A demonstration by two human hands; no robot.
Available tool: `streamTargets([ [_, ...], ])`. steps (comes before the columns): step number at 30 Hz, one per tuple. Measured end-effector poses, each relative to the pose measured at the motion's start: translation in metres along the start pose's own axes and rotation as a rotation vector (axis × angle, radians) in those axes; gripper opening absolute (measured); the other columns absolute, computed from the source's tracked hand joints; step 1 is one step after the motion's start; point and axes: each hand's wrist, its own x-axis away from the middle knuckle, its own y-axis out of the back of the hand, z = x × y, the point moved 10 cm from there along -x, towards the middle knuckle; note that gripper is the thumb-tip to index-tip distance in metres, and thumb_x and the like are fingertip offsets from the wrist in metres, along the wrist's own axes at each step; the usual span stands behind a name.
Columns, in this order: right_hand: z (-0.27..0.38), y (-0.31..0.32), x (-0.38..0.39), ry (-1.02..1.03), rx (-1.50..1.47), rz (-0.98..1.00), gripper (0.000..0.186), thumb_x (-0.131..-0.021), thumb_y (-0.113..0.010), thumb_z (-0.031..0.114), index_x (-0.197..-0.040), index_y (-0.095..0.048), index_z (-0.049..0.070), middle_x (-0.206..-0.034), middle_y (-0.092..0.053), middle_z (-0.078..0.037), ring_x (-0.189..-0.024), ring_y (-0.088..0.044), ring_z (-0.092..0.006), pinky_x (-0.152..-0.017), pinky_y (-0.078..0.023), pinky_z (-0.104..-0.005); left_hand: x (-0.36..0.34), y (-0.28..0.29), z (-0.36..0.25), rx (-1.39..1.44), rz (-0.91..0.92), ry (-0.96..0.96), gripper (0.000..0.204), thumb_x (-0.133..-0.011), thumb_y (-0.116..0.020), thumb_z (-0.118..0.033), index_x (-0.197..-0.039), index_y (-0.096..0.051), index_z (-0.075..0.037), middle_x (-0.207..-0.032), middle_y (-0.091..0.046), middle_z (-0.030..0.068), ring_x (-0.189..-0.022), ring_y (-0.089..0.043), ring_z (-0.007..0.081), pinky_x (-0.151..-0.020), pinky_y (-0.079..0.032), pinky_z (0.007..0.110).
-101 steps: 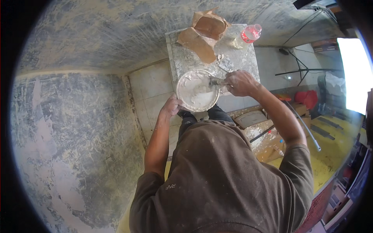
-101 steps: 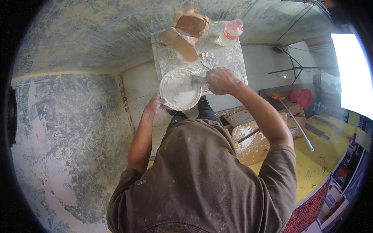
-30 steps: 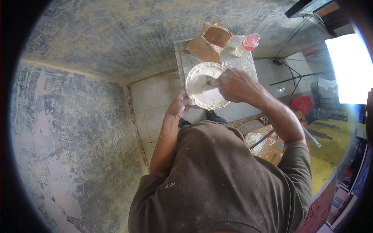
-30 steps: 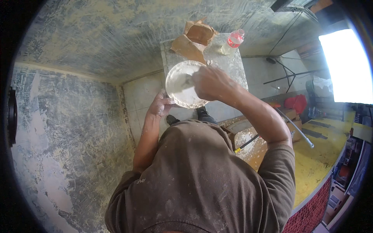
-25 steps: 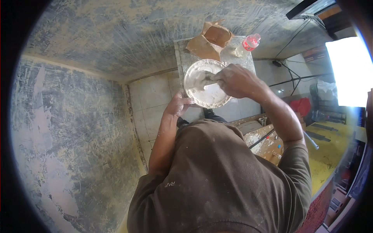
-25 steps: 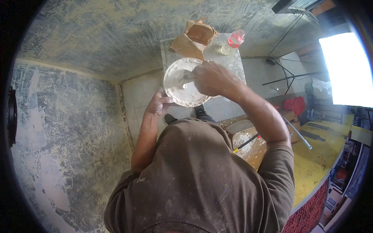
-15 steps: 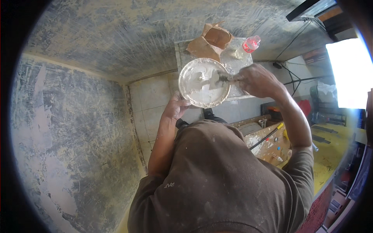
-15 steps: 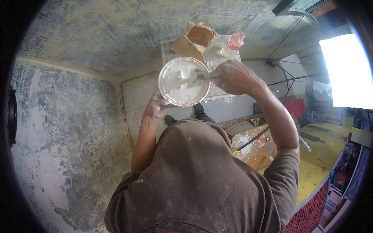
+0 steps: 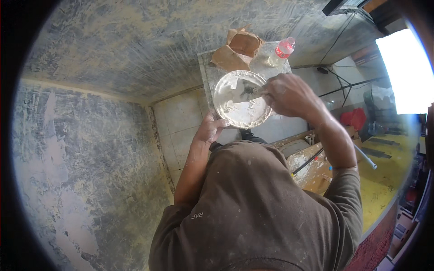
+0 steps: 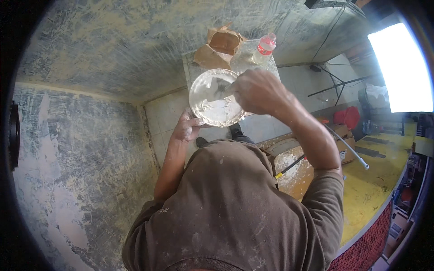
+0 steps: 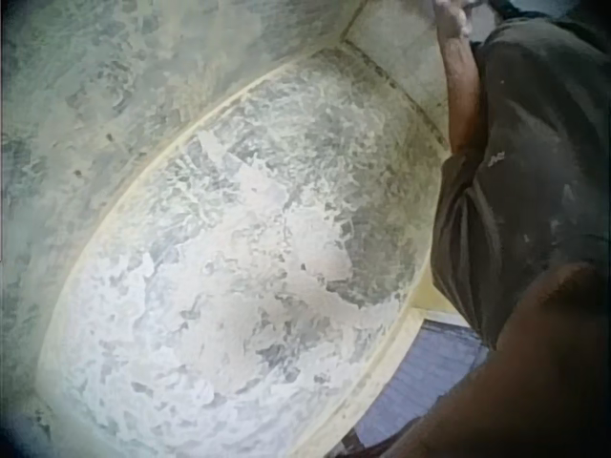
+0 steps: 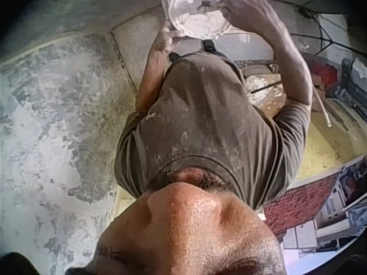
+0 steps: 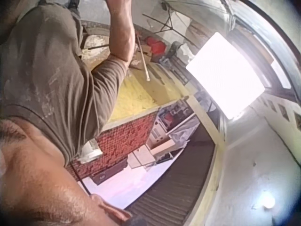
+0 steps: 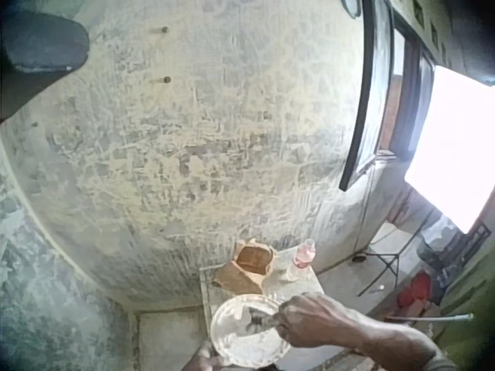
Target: The person applies plaster or putty to repair cracks on a wall and ceiling using a putty knife.
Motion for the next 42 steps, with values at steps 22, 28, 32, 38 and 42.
streamTargets([
  [22, 0.02, -0.023, -0.013, -0.001, 0.004, 0.253, 0.02, -0.083, -0.05, 0.016, -0.079, -0.065, 0.002, -0.083, -0.062, -0.02, -0.084, -0.06, -0.0383, -0.079, -0.047, -0.0478, 0.012, -0.007, 0.0, -0.065, -0.027, -0.003, 0.056, -0.07, -0.064, 0.0, -0.123, -0.049, 0.009, -0.115, -0.062, 0.018, -0.104, -0.062, 0.0277, -0.09, -0.051, 0.041],
  [28, 0.012, -0.015, -0.016, -0.015, -0.075, 0.065, 0.017, -0.081, -0.052, 0.015, -0.078, -0.064, 0.003, -0.079, -0.062, -0.021, -0.082, -0.06, -0.0389, -0.078, -0.047, -0.0485, 0.01, -0.011, 0.002, -0.077, -0.014, 0.031, 0.061, -0.072, -0.057, 0.007, -0.13, -0.042, 0.004, -0.12, -0.058, 0.0151, -0.108, -0.06, 0.0258, -0.094, -0.049, 0.039],
  [32, 0.022, -0.023, -0.011, 0.058, -0.072, 0.223, 0.018, -0.08, -0.052, 0.014, -0.078, -0.064, 0.0, -0.077, -0.063, -0.021, -0.079, -0.06, -0.039, -0.076, -0.048, -0.0481, 0.01, -0.007, -0.001, -0.091, -0.084, -0.023, 0.055, -0.07, -0.06, 0.006, -0.124, -0.048, 0.008, -0.116, -0.061, 0.0167, -0.104, -0.062, 0.0255, -0.093, -0.049, 0.04],
  [38, 0.029, -0.017, -0.016, 0.038, -0.078, 0.117, 0.017, -0.069, -0.05, 0.005, -0.07, -0.065, -0.001, -0.072, -0.063, -0.024, -0.072, -0.065, -0.0369, -0.069, -0.051, -0.0454, 0.008, -0.009, -0.003, -0.16, -0.096, -0.035, 0.055, -0.07, -0.059, 0.007, -0.124, -0.048, 0.006, -0.117, -0.06, 0.0151, -0.106, -0.06, 0.0248, -0.094, -0.048, 0.039],
  [42, 0.025, -0.019, -0.013, 0.005, -0.063, 0.143, 0.019, -0.079, -0.052, 0.009, -0.069, -0.063, -0.002, -0.075, -0.063, -0.023, -0.072, -0.063, -0.0371, -0.069, -0.05, -0.046, 0.012, -0.001, 0.001, -0.113, -0.099, 0.017, 0.058, -0.07, -0.06, 0.006, -0.126, -0.046, 0.006, -0.118, -0.059, 0.0148, -0.107, -0.059, 0.0246, -0.094, -0.048, 0.038],
])
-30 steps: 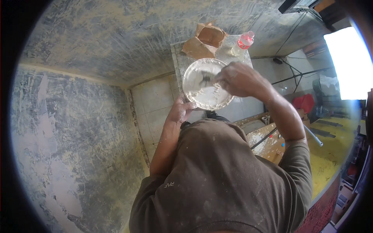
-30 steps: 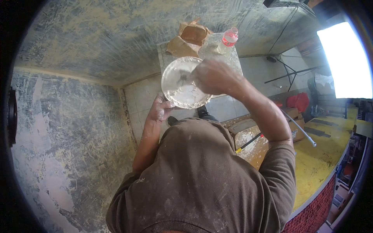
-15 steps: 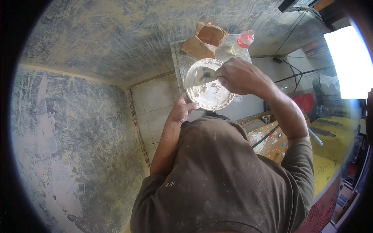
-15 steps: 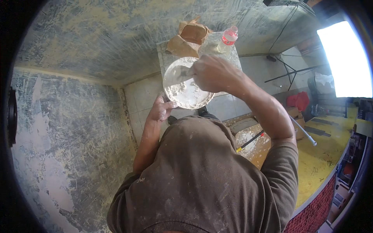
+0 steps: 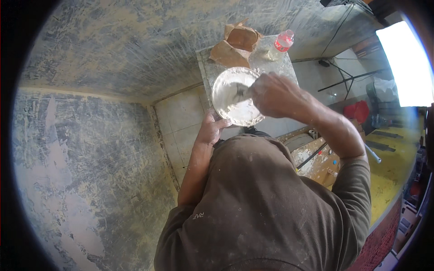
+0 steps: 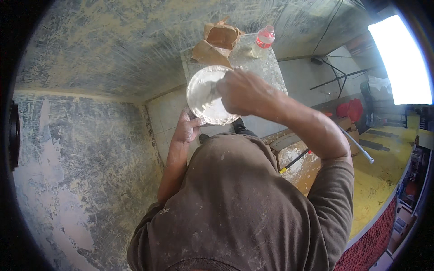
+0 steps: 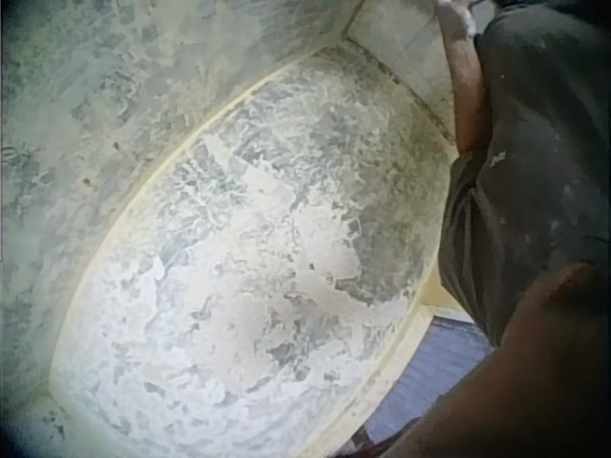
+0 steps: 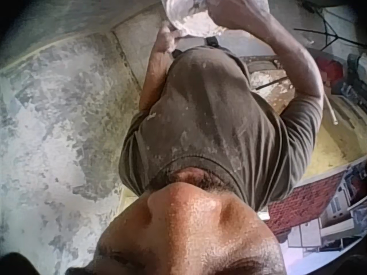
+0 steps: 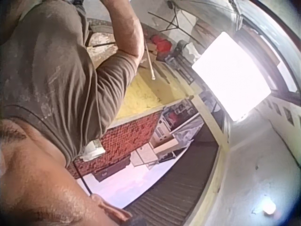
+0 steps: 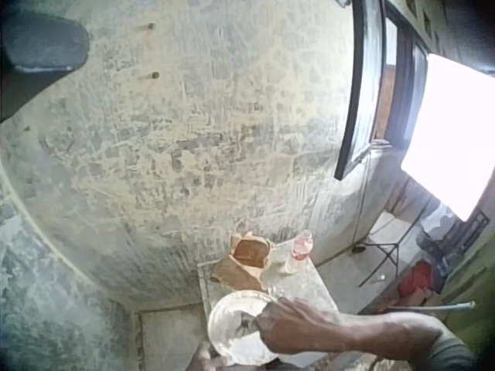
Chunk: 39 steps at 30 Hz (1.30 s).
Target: The person applies plaster or putty to repair cracks on a wall and ceiling using a putty knife.
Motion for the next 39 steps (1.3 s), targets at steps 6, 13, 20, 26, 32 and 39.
streamTargets([
  [6, 0.013, 0.016, -0.007, 0.061, -0.016, -0.158, 0.017, -0.078, -0.052, 0.008, -0.074, -0.064, -0.002, -0.072, -0.062, -0.021, -0.072, -0.063, -0.0368, -0.068, -0.051, -0.0455, -0.007, -0.003, -0.014, -0.017, -0.03, -0.076, 0.062, -0.069, -0.061, 0.006, -0.128, -0.043, 0.006, -0.119, -0.058, 0.0153, -0.106, -0.06, 0.0249, -0.092, -0.05, 0.038],
  [13, 0.004, 0.026, -0.01, 0.1, 0.056, -0.199, 0.017, -0.077, -0.051, 0.008, -0.072, -0.064, -0.002, -0.071, -0.062, -0.023, -0.071, -0.063, -0.0349, -0.068, -0.051, -0.0443, -0.009, -0.002, -0.007, 0.031, -0.012, -0.046, 0.061, -0.069, -0.059, 0.008, -0.128, -0.043, 0.006, -0.12, -0.057, 0.0156, -0.108, -0.059, 0.0263, -0.093, -0.05, 0.04],
  [20, 0.013, -0.001, -0.008, 0.06, -0.037, -0.062, 0.019, -0.081, -0.051, 0.011, -0.08, -0.064, -0.002, -0.077, -0.064, -0.022, -0.073, -0.063, -0.0368, -0.071, -0.05, -0.0453, -0.012, 0.01, -0.012, 0.003, -0.002, -0.076, 0.062, -0.07, -0.057, 0.01, -0.13, -0.042, 0.005, -0.121, -0.057, 0.015, -0.111, -0.057, 0.0249, -0.096, -0.047, 0.038],
  [26, -0.009, 0.006, -0.022, 0.018, -0.017, -0.234, 0.019, -0.082, -0.052, 0.011, -0.076, -0.064, -0.001, -0.071, -0.063, -0.02, -0.068, -0.062, -0.036, -0.066, -0.049, -0.046, -0.016, -0.009, -0.013, 0.01, -0.012, -0.046, 0.062, -0.07, -0.057, 0.009, -0.13, -0.042, 0.005, -0.122, -0.057, 0.0145, -0.111, -0.057, 0.0252, -0.096, -0.047, 0.038],
  [32, 0.002, 0.019, -0.018, 0.006, 0.046, -0.276, 0.015, -0.078, -0.052, 0.008, -0.075, -0.065, 0.0, -0.068, -0.062, -0.018, -0.065, -0.064, -0.0338, -0.061, -0.051, -0.0426, -0.015, -0.003, -0.011, -0.038, -0.069, -0.04, 0.06, -0.07, -0.056, 0.01, -0.128, -0.042, 0.007, -0.119, -0.057, 0.0152, -0.108, -0.058, 0.0249, -0.094, -0.048, 0.038],
  [39, 0.028, -0.002, -0.014, 0.127, 0.159, -0.205, 0.014, -0.078, -0.054, 0.01, -0.072, -0.066, 0.005, -0.075, -0.065, -0.014, -0.069, -0.066, -0.0268, -0.061, -0.052, -0.0371, -0.018, 0.007, -0.019, -0.096, -0.101, 0.013, 0.057, -0.07, -0.057, 0.011, -0.124, -0.045, 0.006, -0.114, -0.058, 0.014, -0.105, -0.059, 0.0236, -0.093, -0.048, 0.037],
])
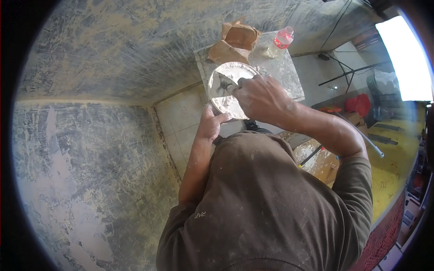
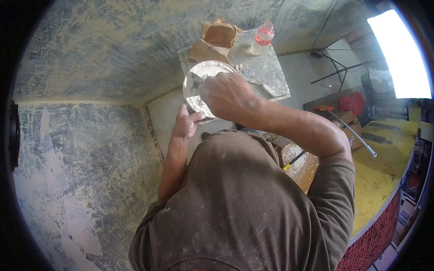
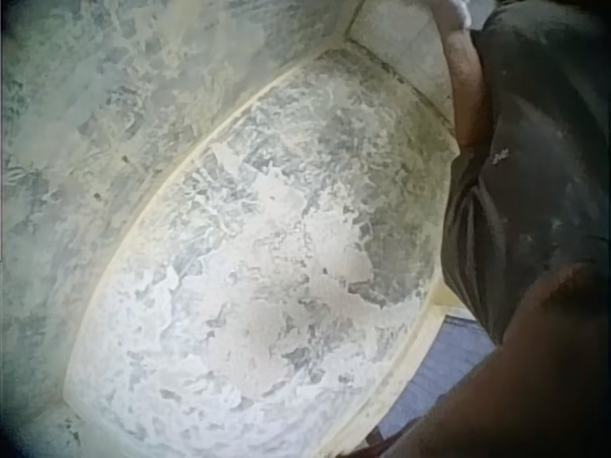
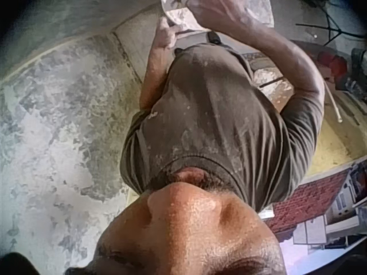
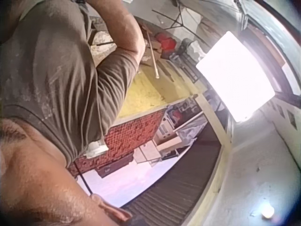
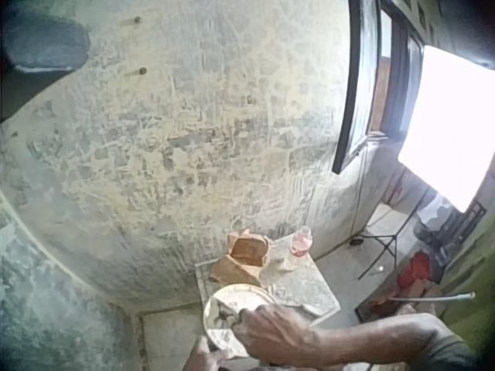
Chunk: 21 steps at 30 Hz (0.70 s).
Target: The person applies plaster or putty to repair cracks on a wall and ceiling using a putty knife.
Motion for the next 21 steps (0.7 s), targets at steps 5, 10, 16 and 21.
streamTargets([
  [5, -0.016, 0.015, -0.006, -0.075, 0.043, -0.042, 0.015, -0.079, -0.054, 0.007, -0.069, -0.066, 0.005, -0.075, -0.065, -0.014, -0.069, -0.067, -0.0274, -0.059, -0.053, -0.0378, 0.0, -0.014, -0.006, 0.039, 0.053, -0.064, 0.055, -0.071, -0.058, 0.01, -0.124, -0.046, 0.004, -0.115, -0.058, 0.0138, -0.104, -0.059, 0.023, -0.091, -0.049, 0.035],
  [10, -0.003, -0.003, 0.0, -0.027, 0.0, 0.086, 0.018, -0.081, -0.052, 0.006, -0.07, -0.065, 0.002, -0.078, -0.066, -0.017, -0.07, -0.068, -0.0271, -0.061, -0.054, -0.038, -0.004, 0.002, -0.004, 0.042, 0.015, -0.038, 0.048, -0.071, -0.056, 0.011, -0.119, -0.051, 0.008, -0.109, -0.062, 0.0136, -0.097, -0.062, 0.0207, -0.087, -0.05, 0.033],
  [16, -0.019, 0.024, -0.008, -0.074, 0.033, -0.05, 0.015, -0.078, -0.053, 0.006, -0.068, -0.065, 0.003, -0.075, -0.065, -0.016, -0.068, -0.067, -0.0279, -0.06, -0.054, -0.0378, -0.007, -0.011, -0.012, 0.06, 0.013, -0.053, 0.05, -0.07, -0.055, 0.013, -0.12, -0.051, 0.007, -0.112, -0.061, 0.0134, -0.101, -0.061, 0.0211, -0.09, -0.049, 0.034],
  [21, -0.02, 0.001, -0.012, -0.059, 0.001, 0.045, 0.013, -0.077, -0.057, 0.011, -0.08, -0.067, 0.004, -0.082, -0.065, -0.015, -0.071, -0.066, -0.0305, -0.06, -0.053, -0.0417, -0.008, -0.006, -0.01, 0.033, -0.004, -0.07, 0.053, -0.072, -0.055, 0.013, -0.123, -0.048, 0.006, -0.116, -0.059, 0.0123, -0.106, -0.059, 0.0207, -0.093, -0.047, 0.034],
])
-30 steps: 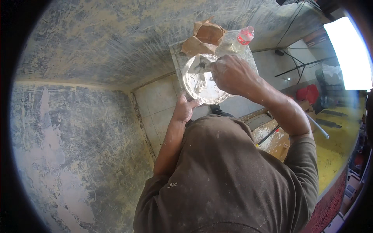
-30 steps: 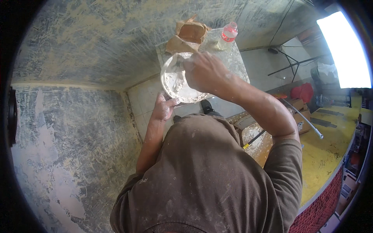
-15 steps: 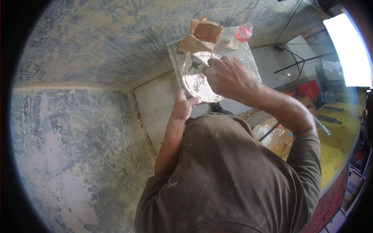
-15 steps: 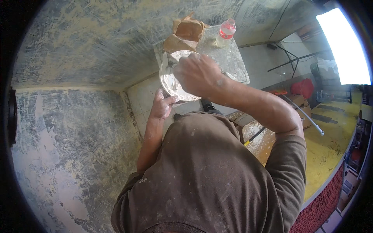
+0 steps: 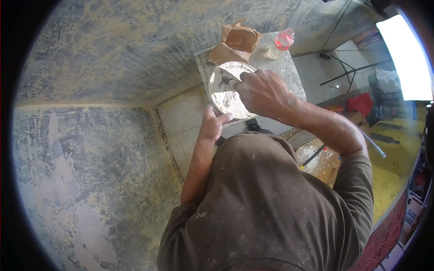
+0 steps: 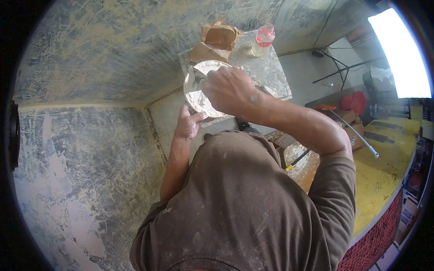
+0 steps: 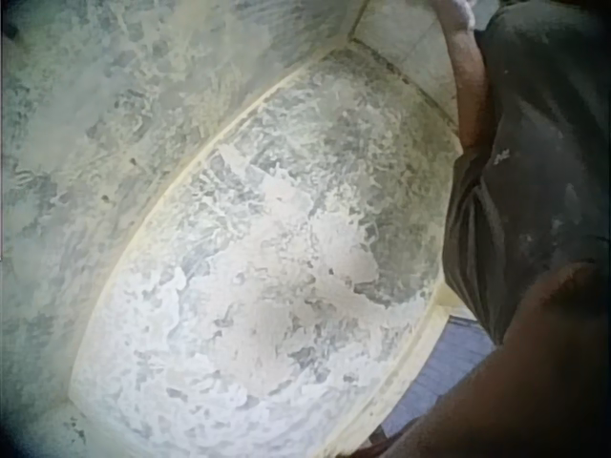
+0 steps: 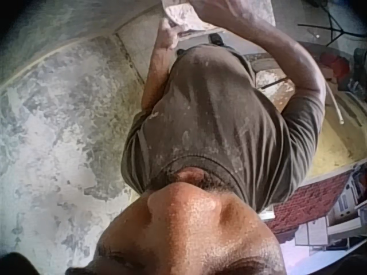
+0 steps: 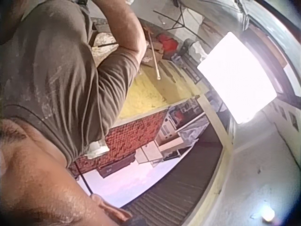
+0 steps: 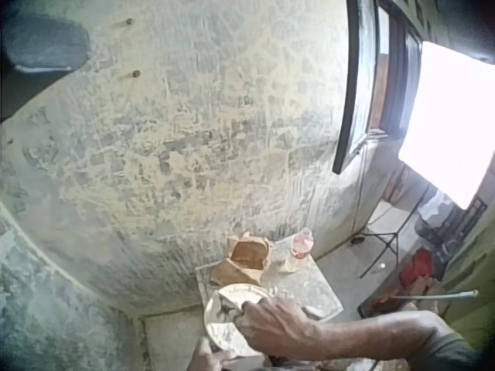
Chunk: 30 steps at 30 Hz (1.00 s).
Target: The person applies plaster or putty to repair cracks on a wall and ceiling using a putty knife.
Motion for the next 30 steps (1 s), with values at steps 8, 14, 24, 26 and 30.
streamTargets([
  [8, -0.005, 0.005, -0.003, -0.034, -0.028, -0.049, 0.012, -0.077, -0.057, 0.011, -0.08, -0.067, 0.004, -0.079, -0.064, -0.015, -0.071, -0.066, -0.0306, -0.059, -0.052, -0.0417, -0.002, -0.003, -0.005, -0.014, -0.001, 0.031, 0.057, -0.071, -0.054, 0.012, -0.126, -0.044, 0.004, -0.117, -0.057, 0.0114, -0.107, -0.057, 0.0218, -0.094, -0.046, 0.036],
  [14, 0.004, 0.002, -0.003, 0.005, -0.01, -0.051, 0.014, -0.077, -0.055, 0.008, -0.07, -0.066, 0.005, -0.074, -0.065, -0.014, -0.071, -0.067, -0.0284, -0.06, -0.053, -0.0385, -0.006, 0.011, 0.003, -0.045, 0.002, 0.046, 0.052, -0.073, -0.056, 0.012, -0.123, -0.046, 0.005, -0.113, -0.059, 0.0129, -0.103, -0.059, 0.0222, -0.092, -0.047, 0.036],
  [24, 0.0, -0.005, 0.005, 0.048, -0.03, 0.039, 0.016, -0.08, -0.054, 0.01, -0.084, -0.068, 0.005, -0.076, -0.065, -0.014, -0.068, -0.067, -0.0274, -0.058, -0.053, -0.0375, -0.004, 0.023, -0.011, 0.004, -0.038, 0.045, 0.05, -0.073, -0.059, 0.009, -0.121, -0.047, 0.006, -0.114, -0.06, 0.0164, -0.103, -0.061, 0.0261, -0.09, -0.051, 0.04],
  [26, -0.001, 0.001, 0.003, 0.04, -0.052, -0.009, 0.016, -0.08, -0.054, 0.01, -0.087, -0.068, 0.004, -0.078, -0.065, -0.015, -0.068, -0.067, -0.0279, -0.058, -0.054, -0.0375, -0.002, 0.019, -0.015, 0.026, -0.031, 0.047, 0.05, -0.073, -0.058, 0.011, -0.121, -0.047, 0.007, -0.114, -0.059, 0.0163, -0.104, -0.06, 0.0255, -0.092, -0.05, 0.039],
  [30, -0.004, 0.007, -0.006, -0.023, -0.107, -0.165, 0.012, -0.079, -0.057, 0.014, -0.079, -0.066, 0.005, -0.077, -0.063, -0.012, -0.063, -0.064, -0.0318, -0.056, -0.052, -0.0426, -0.002, 0.01, -0.02, 0.04, -0.007, 0.031, 0.049, -0.074, -0.058, 0.012, -0.121, -0.046, 0.007, -0.115, -0.058, 0.0163, -0.106, -0.059, 0.0251, -0.094, -0.048, 0.038],
])
